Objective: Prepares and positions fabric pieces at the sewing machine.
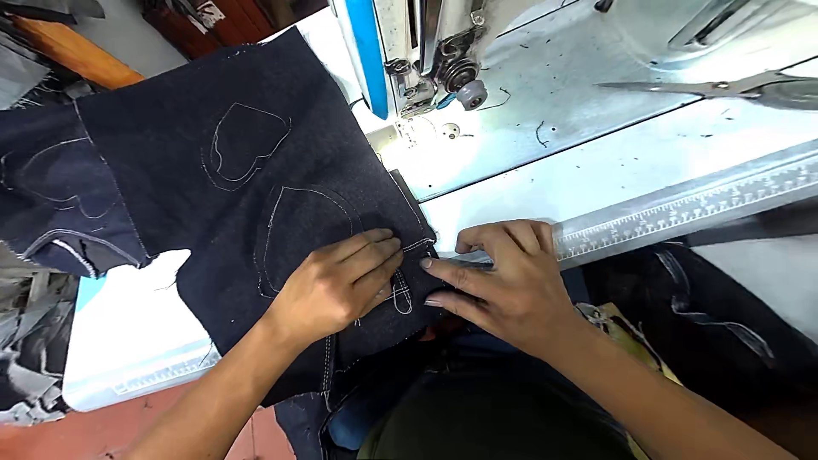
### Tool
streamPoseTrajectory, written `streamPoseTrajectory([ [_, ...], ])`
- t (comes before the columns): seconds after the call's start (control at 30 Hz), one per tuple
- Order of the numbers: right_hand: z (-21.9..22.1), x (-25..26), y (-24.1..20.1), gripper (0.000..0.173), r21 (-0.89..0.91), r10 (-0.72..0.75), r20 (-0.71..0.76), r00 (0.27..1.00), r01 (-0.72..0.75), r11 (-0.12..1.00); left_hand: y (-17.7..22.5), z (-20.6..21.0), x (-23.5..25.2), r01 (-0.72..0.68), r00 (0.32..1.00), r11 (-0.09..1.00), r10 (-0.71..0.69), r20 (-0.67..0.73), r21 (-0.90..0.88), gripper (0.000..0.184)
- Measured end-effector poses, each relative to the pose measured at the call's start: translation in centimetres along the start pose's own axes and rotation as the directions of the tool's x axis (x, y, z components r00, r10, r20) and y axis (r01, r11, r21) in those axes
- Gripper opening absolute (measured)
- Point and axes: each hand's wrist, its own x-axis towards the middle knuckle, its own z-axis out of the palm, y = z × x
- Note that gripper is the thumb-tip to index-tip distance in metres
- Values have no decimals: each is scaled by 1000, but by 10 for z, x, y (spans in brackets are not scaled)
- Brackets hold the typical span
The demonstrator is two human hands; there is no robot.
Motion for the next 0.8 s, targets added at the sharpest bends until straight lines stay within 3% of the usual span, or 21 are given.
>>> streamPoseTrajectory([
  [0.53,1,1,3,34,-9,-48,72,996,48,999,-2,4,-6,63,998,984,-63,6,-169,20],
  [0.6,-3,6,1,34,-9,-71,134,988,73,997,-6,2,-4,182,983,966,-180,28,-185,28],
  [0.67,-6,15,3,36,11,-116,200,973,116,993,-21,0,-1,387,922,911,-382,64,-139,40],
  [0.8,-10,26,12,34,64,-158,249,956,146,987,-44,15,14,526,847,820,-529,53,-223,31],
])
